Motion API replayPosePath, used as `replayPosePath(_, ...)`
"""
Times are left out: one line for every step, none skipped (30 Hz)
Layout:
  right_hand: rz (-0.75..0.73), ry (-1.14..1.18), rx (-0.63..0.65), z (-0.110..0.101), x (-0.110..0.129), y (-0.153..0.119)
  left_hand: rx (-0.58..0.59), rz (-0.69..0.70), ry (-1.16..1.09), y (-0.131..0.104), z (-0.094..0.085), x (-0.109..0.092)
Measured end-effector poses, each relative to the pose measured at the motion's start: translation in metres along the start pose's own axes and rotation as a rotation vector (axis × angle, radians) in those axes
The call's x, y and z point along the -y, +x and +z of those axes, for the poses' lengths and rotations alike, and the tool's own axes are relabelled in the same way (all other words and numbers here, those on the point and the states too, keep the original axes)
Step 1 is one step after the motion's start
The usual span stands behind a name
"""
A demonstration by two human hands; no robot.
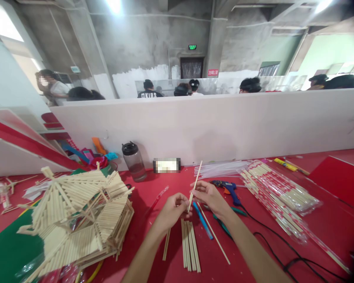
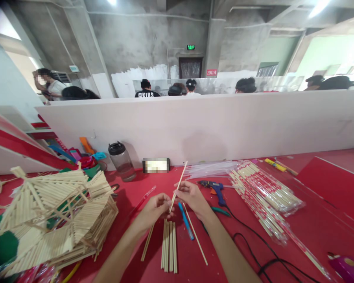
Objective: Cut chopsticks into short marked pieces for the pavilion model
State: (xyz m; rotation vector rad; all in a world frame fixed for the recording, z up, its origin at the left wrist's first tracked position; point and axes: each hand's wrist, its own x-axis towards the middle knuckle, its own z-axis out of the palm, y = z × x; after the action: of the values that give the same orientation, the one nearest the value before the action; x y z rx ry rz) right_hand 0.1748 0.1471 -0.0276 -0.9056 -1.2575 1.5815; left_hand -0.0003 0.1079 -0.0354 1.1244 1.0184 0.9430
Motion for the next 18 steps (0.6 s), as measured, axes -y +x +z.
replayPosePath(-0.004,-0.013,0.015,0.0,0.0,0.0,-0.007,0.008,0.007,0.0,0.001,0.0)
replayPosePath(-0.007,-0.027,0.028,0.0,-0.001,0.001,-0.01,0.018,0.015,0.001,0.001,0.0)
replayPosePath(-0.009,-0.038,0.039,-0.001,-0.001,0.001,-0.01,0.03,0.02,0.001,0.001,0.0)
replayPosePath(-0.009,-0.045,0.042,-0.001,-0.002,0.001,-0.003,0.044,0.024,0.001,0.001,0.0)
replayPosePath(-0.008,-0.045,0.037,-0.001,-0.002,0.002,0.009,0.06,0.033,0.0,0.001,-0.001)
replayPosePath(-0.006,-0.043,0.027,-0.002,-0.003,0.003,0.026,0.079,0.047,-0.001,0.0,-0.002)
replayPosePath(-0.003,-0.037,0.015,-0.003,-0.003,0.003,0.045,0.1,0.074,-0.001,-0.001,-0.003)
replayPosePath(0.0,-0.028,0.001,-0.004,-0.003,0.003,0.065,0.123,0.112,-0.002,-0.002,-0.004)
replayPosePath(0.0,-0.015,-0.013,-0.005,-0.002,0.004,0.079,0.146,0.161,-0.004,-0.003,-0.005)
replayPosePath(-0.001,0.001,-0.022,-0.006,-0.002,0.004,0.084,0.17,0.214,-0.005,-0.004,-0.006)
replayPosePath(-0.004,0.015,-0.026,-0.008,-0.001,0.003,0.078,0.192,0.267,-0.006,-0.004,-0.007)
replayPosePath(-0.007,0.026,-0.026,-0.008,-0.001,0.003,0.068,0.213,0.317,-0.006,-0.005,-0.008)
replayPosePath(-0.01,0.034,-0.021,-0.009,0.0,0.003,0.061,0.231,0.365,-0.007,-0.006,-0.01)
replayPosePath(-0.013,0.037,-0.013,-0.009,0.0,0.002,0.058,0.248,0.408,-0.008,-0.007,-0.011)
replayPosePath(-0.015,0.039,-0.005,-0.009,0.0,0.002,0.063,0.263,0.447,-0.009,-0.007,-0.012)
replayPosePath(-0.015,0.042,0.002,-0.009,0.0,0.001,0.072,0.276,0.479,-0.009,-0.008,-0.013)
replayPosePath(-0.014,0.046,0.007,-0.008,0.0,0.001,0.081,0.288,0.506,-0.01,-0.009,-0.014)
replayPosePath(-0.013,0.051,0.011,-0.007,0.0,0.001,0.083,0.299,0.527,-0.011,-0.01,-0.015)
